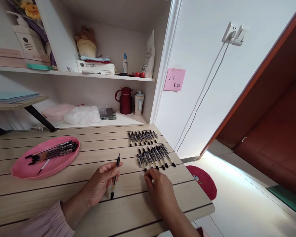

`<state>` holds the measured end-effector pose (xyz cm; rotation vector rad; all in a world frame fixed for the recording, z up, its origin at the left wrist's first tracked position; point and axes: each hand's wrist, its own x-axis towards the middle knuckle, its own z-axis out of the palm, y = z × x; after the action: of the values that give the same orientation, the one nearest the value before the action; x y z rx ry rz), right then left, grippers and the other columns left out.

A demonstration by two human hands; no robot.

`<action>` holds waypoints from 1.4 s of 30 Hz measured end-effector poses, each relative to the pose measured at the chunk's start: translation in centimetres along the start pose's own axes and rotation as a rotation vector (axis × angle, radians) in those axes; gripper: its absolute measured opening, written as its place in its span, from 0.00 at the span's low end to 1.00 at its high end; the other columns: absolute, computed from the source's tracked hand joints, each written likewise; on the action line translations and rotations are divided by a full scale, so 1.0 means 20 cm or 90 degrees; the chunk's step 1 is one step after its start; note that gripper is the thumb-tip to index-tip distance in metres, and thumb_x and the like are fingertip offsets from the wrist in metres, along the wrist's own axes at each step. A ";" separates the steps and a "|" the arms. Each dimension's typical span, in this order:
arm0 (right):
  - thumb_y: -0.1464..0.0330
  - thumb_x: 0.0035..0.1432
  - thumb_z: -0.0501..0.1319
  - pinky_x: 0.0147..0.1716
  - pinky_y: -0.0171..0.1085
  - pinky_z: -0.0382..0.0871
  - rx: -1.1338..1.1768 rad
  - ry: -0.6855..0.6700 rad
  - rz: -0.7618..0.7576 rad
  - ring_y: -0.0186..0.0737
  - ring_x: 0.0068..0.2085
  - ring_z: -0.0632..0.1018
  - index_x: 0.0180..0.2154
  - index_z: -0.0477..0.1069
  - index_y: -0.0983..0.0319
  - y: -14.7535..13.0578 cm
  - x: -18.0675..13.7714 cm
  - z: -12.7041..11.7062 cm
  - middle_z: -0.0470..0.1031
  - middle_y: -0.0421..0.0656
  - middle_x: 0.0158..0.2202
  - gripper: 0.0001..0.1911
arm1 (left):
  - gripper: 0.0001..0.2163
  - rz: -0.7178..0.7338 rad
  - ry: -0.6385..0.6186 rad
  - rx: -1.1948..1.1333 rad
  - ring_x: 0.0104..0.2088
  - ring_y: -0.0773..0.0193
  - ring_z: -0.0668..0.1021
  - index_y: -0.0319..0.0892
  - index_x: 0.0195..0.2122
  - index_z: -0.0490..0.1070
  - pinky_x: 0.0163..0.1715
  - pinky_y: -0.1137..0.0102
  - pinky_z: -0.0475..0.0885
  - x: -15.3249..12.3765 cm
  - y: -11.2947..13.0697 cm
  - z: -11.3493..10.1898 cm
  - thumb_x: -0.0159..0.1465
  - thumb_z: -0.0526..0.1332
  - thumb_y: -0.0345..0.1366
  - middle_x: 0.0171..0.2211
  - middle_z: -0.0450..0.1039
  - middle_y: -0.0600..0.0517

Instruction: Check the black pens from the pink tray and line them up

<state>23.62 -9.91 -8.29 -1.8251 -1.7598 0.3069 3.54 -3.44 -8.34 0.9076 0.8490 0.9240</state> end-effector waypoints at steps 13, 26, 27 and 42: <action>0.68 0.58 0.48 0.30 0.33 0.60 0.020 -0.011 -0.035 0.36 0.30 0.73 0.29 0.67 0.60 0.01 -0.20 0.10 0.72 0.41 0.28 0.11 | 0.16 -0.047 0.129 0.503 0.19 0.70 0.71 0.36 0.43 0.67 0.19 0.74 0.66 0.38 -0.02 0.22 0.53 0.61 0.33 0.24 0.70 0.54; 0.72 0.58 0.49 0.28 0.31 0.57 0.025 0.002 -0.057 0.34 0.29 0.73 0.29 0.66 0.59 0.02 -0.22 0.10 0.72 0.39 0.27 0.09 | 0.14 -0.099 0.119 0.691 0.33 0.66 0.75 0.38 0.46 0.65 0.32 0.66 0.72 0.53 -0.02 0.27 0.61 0.54 0.38 0.39 0.71 0.49; 0.71 0.58 0.49 0.28 0.31 0.57 0.024 0.004 -0.060 0.34 0.29 0.73 0.29 0.66 0.59 0.02 -0.22 0.10 0.72 0.39 0.27 0.09 | 0.14 -0.102 0.117 0.692 0.33 0.66 0.75 0.38 0.46 0.64 0.32 0.66 0.73 0.53 -0.02 0.28 0.61 0.54 0.38 0.39 0.70 0.49; 0.71 0.58 0.49 0.27 0.31 0.57 0.008 0.019 -0.068 0.34 0.28 0.73 0.29 0.66 0.60 0.02 -0.22 0.09 0.72 0.40 0.28 0.10 | 0.14 -0.113 0.114 0.663 0.35 0.64 0.75 0.39 0.47 0.64 0.33 0.65 0.73 0.56 -0.03 0.30 0.61 0.55 0.37 0.42 0.70 0.48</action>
<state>22.45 -13.80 -10.96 -1.7105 -1.8237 0.2469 13.00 4.98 -8.89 1.6072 1.5883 0.3596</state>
